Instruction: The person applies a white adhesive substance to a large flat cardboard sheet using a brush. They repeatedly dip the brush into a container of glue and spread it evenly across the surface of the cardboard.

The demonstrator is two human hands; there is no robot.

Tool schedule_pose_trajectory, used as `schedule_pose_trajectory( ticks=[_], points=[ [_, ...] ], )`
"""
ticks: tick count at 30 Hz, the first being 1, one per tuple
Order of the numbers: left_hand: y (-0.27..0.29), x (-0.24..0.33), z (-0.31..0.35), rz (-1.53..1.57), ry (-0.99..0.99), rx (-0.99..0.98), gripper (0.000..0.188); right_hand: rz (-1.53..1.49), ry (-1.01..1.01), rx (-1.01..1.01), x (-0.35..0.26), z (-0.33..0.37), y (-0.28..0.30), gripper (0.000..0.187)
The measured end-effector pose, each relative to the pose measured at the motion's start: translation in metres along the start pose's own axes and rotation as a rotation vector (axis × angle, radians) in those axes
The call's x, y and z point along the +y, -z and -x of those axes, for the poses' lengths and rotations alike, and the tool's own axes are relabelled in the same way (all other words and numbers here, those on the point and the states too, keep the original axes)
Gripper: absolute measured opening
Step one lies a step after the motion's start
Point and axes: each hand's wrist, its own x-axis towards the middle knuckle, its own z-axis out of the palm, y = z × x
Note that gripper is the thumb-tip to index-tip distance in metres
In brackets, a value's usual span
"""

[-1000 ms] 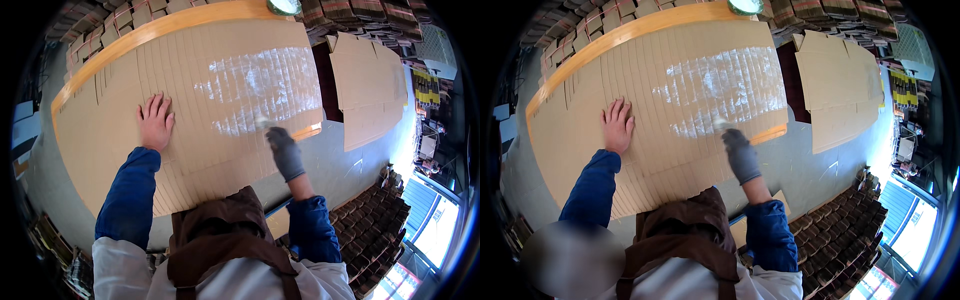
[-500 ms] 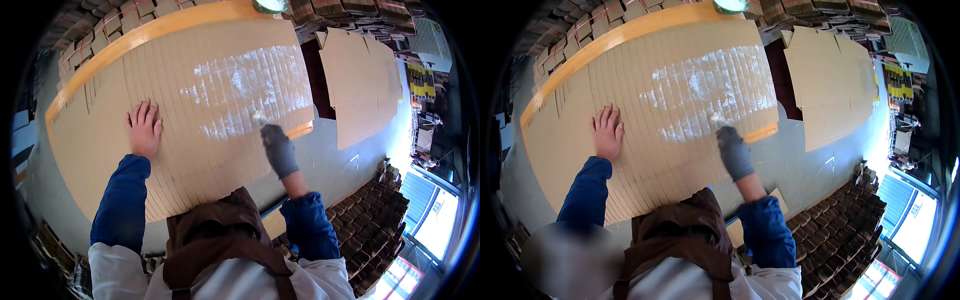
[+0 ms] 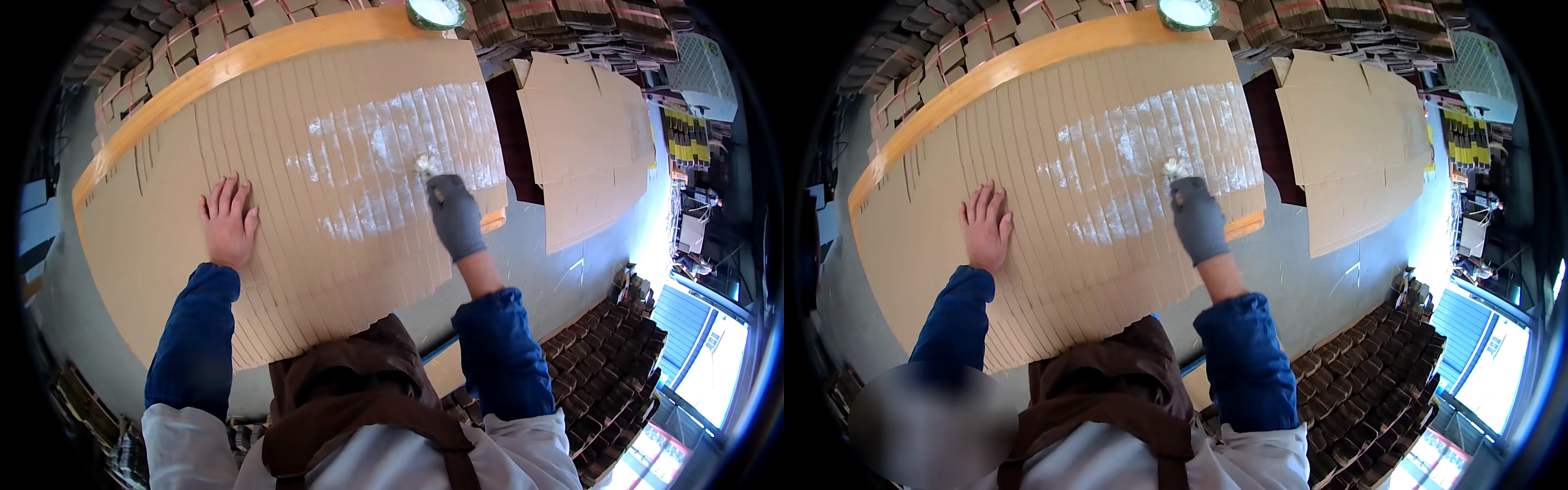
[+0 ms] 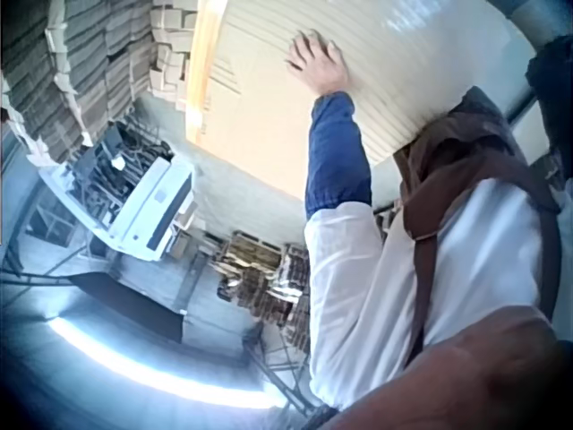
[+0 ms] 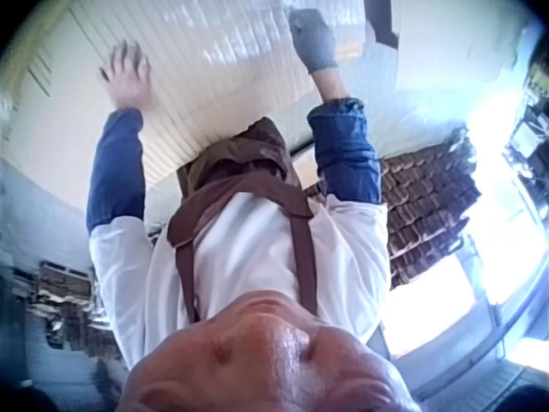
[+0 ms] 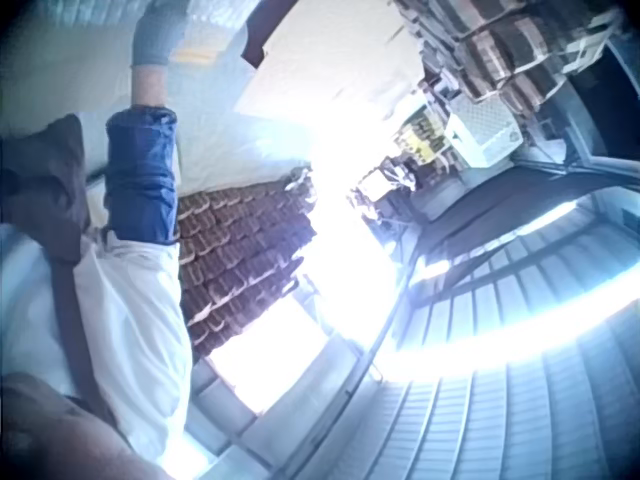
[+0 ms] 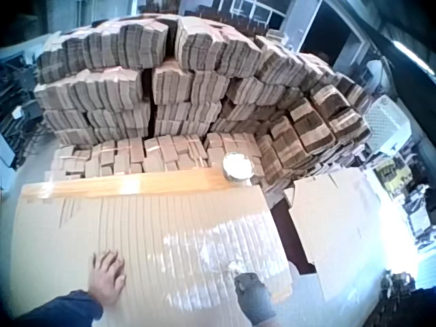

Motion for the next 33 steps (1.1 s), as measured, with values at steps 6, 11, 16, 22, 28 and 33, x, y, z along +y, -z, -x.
schedule_pose_trajectory(
  ticks=[6, 11, 16, 22, 28, 33],
  points=[
    [0.000, 0.001, -0.002, -0.006, -0.009, 0.020, 0.048, -0.053, 0.022, 0.101, -0.003, -0.037, 0.008, 0.014],
    [0.001, 0.004, 0.000, 0.002, -0.018, -0.009, 0.048, 0.076, -0.052, 0.085, 0.032, -0.066, 0.016, 0.012],
    [0.001, -0.001, 0.000, 0.000, -0.013, 0.019, 0.048, -0.052, 0.049, 0.038, 0.018, -0.061, 0.006, 0.012],
    [-0.002, -0.003, 0.003, -0.012, 0.005, -0.005, 0.049, -0.221, -0.084, 0.014, 0.049, -0.039, 0.053, 0.013],
    [-0.002, 0.004, -0.004, 0.024, -0.012, 0.007, 0.048, -0.088, -0.063, 0.075, 0.080, -0.004, 0.049, 0.013],
    [0.000, 0.000, -0.001, 0.007, 0.000, -0.027, 0.048, -0.294, -0.107, -0.046, 0.067, 0.014, 0.056, 0.013]
  ],
)
